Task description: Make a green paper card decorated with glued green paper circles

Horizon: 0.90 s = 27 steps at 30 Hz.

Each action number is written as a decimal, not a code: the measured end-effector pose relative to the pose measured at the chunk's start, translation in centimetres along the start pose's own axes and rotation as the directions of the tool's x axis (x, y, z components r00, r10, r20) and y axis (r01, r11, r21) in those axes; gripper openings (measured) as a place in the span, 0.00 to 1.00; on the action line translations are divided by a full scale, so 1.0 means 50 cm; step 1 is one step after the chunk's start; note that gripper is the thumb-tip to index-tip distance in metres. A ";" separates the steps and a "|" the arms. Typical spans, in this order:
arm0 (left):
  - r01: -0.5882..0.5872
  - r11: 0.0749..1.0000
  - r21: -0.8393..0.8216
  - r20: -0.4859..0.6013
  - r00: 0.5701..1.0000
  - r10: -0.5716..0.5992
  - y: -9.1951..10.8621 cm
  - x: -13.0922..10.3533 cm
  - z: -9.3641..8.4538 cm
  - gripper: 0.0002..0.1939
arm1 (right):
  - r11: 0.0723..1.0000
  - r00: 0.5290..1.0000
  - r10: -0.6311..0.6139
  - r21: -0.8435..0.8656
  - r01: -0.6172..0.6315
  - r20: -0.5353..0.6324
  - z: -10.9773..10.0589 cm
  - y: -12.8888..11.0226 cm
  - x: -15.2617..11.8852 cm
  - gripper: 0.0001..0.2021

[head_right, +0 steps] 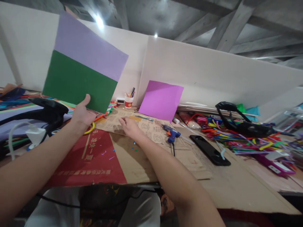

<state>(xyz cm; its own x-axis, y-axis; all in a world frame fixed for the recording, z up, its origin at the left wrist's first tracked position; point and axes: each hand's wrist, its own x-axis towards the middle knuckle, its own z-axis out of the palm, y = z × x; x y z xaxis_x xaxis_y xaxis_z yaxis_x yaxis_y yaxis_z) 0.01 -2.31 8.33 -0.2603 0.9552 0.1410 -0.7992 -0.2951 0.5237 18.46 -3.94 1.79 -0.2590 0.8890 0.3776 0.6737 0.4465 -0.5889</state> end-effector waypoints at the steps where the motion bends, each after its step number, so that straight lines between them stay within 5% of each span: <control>1: 0.002 1.000 0.001 0.000 1.000 -0.002 0.003 0.002 0.001 0.15 | 1.000 1.000 -0.016 -0.025 0.016 0.025 0.002 0.002 -0.001 0.19; 10: 0.055 0.998 0.031 -0.020 0.998 -0.054 0.002 0.009 -0.006 0.17 | 0.920 0.969 -0.057 -0.364 0.145 0.242 0.019 -0.009 -0.015 0.13; 23: 0.145 0.947 0.288 -0.008 0.989 -0.149 -0.071 0.000 -0.061 0.17 | 0.950 0.989 -0.047 -0.301 0.087 0.139 0.009 0.001 -0.012 0.12; 27: 0.147 0.950 0.277 0.084 0.981 -0.176 -0.077 -0.018 -0.062 0.20 | 0.944 0.984 -0.091 -0.301 0.133 0.152 0.018 0.007 -0.018 0.11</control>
<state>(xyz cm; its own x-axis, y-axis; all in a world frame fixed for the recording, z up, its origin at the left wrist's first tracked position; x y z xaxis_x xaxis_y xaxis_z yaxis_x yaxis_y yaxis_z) 1.62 -2.11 3.61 -0.0693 0.9908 0.1166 -0.6472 -0.1336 0.7505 18.31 -4.48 0.56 -0.4210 0.8499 0.3167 0.8098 0.5095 -0.2908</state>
